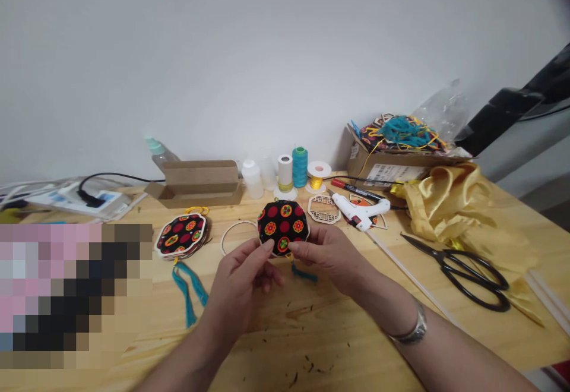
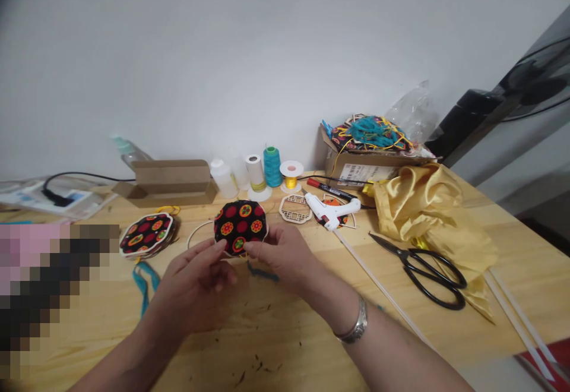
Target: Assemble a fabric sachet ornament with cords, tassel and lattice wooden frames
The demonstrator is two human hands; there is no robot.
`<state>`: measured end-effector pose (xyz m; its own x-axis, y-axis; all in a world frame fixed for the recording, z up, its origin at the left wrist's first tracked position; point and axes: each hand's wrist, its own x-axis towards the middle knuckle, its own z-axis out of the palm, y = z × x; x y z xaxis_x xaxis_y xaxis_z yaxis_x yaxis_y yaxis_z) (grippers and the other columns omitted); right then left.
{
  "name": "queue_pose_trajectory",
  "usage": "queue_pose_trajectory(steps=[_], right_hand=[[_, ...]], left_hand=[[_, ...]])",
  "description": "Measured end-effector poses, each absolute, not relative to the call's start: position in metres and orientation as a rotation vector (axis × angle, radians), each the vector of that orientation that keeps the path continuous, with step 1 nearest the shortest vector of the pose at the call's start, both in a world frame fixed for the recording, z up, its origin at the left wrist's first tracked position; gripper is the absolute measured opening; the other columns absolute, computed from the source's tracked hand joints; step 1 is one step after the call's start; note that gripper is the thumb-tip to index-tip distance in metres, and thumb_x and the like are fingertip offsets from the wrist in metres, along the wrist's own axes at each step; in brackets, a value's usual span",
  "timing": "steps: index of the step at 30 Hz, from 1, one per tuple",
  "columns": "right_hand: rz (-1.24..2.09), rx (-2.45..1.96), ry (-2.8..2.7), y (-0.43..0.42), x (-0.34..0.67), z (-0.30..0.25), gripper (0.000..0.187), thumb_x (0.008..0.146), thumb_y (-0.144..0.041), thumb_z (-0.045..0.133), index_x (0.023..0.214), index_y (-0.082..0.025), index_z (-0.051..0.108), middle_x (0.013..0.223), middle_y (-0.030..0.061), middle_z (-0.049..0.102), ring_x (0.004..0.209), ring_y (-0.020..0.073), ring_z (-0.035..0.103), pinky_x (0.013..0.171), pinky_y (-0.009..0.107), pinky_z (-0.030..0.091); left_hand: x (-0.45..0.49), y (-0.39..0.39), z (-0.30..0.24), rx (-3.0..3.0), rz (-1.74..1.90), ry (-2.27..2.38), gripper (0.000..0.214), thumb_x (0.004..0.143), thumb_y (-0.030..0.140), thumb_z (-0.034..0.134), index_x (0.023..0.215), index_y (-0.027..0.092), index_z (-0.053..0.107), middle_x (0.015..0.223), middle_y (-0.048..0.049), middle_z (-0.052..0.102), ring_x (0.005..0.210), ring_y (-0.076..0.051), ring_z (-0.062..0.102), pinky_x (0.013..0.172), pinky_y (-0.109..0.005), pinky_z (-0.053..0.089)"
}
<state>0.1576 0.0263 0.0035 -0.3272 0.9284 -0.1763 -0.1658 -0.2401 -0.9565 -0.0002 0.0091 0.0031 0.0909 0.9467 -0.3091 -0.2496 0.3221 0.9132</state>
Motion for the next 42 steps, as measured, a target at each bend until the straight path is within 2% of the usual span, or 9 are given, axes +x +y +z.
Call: queue_pose_trajectory(steps=[6,10,14,19,24,31,42], right_hand=[[1.777,-0.950,-1.272,0.026,0.161,0.000,0.024,0.068,-0.032,0.067,0.085,-0.015,0.068,0.078,0.0015,0.064,0.067,0.0117,0.053,0.064,0.024,0.038],[1.648,-1.064,-1.381,0.028,0.160,0.002,0.023,0.071,-0.036,0.063,0.081,-0.015,0.066,0.071,0.0007,0.063,0.063,0.0122,0.053,0.060,0.025,0.039],[1.150,-1.314,-1.583,0.024,0.158,0.002,0.026,0.076,-0.041,0.059,0.077,-0.015,0.063,0.067,0.0008,0.060,0.059,0.0114,0.049,0.055,0.024,0.037],[0.419,-1.283,-1.942,0.012,0.154,0.000,0.017,0.079,-0.033,0.059,0.084,-0.017,0.062,0.074,0.0028,0.061,0.071,0.0153,0.051,0.066,0.029,0.037],[0.115,-1.169,-2.076,0.009,0.153,-0.003,0.013,0.084,-0.026,0.052,0.080,-0.017,0.061,0.075,0.0037,0.063,0.073,0.0162,0.052,0.068,0.031,0.036],[-0.065,-1.115,-2.201,0.008,0.153,-0.003,0.018,0.088,-0.021,0.045,0.081,-0.015,0.060,0.074,0.0044,0.064,0.071,0.0165,0.051,0.068,0.033,0.034],[-0.034,-1.174,-2.152,0.007,0.151,-0.003,0.019,0.087,-0.020,0.044,0.075,-0.015,0.059,0.070,0.0037,0.061,0.069,0.0164,0.049,0.066,0.032,0.034]], left_hand=[[-0.006,0.013,0.001,0.843,1.048,1.181,0.021,0.066,0.031,0.072,0.078,0.014,0.070,0.067,-0.0029,0.068,0.052,-0.009,0.053,0.045,-0.017,0.038],[-0.006,0.014,-0.001,0.816,1.010,1.191,0.020,0.064,0.028,0.074,0.077,0.012,0.070,0.065,-0.0044,0.069,0.050,-0.008,0.052,0.046,-0.017,0.037],[-0.006,0.016,0.000,0.681,1.091,1.159,0.019,0.064,0.026,0.073,0.079,0.014,0.070,0.067,-0.0031,0.070,0.055,-0.009,0.058,0.046,-0.016,0.038],[-0.002,0.016,0.002,0.568,1.180,1.108,0.023,0.062,0.023,0.075,0.083,0.014,0.069,0.078,-0.0025,0.071,0.060,-0.008,0.059,0.045,-0.015,0.037],[0.001,0.015,0.001,0.540,1.166,1.103,0.022,0.060,0.022,0.076,0.080,0.014,0.070,0.076,-0.0024,0.071,0.059,-0.008,0.059,0.044,-0.015,0.038],[0.002,0.015,-0.001,0.532,1.135,1.133,0.021,0.057,0.021,0.078,0.075,0.012,0.070,0.074,-0.0035,0.071,0.058,-0.008,0.059,0.044,-0.014,0.038],[0.001,0.014,-0.001,0.537,1.123,1.149,0.021,0.058,0.019,0.078,0.076,0.013,0.069,0.075,-0.0032,0.071,0.063,-0.009,0.062,0.047,-0.014,0.041]])
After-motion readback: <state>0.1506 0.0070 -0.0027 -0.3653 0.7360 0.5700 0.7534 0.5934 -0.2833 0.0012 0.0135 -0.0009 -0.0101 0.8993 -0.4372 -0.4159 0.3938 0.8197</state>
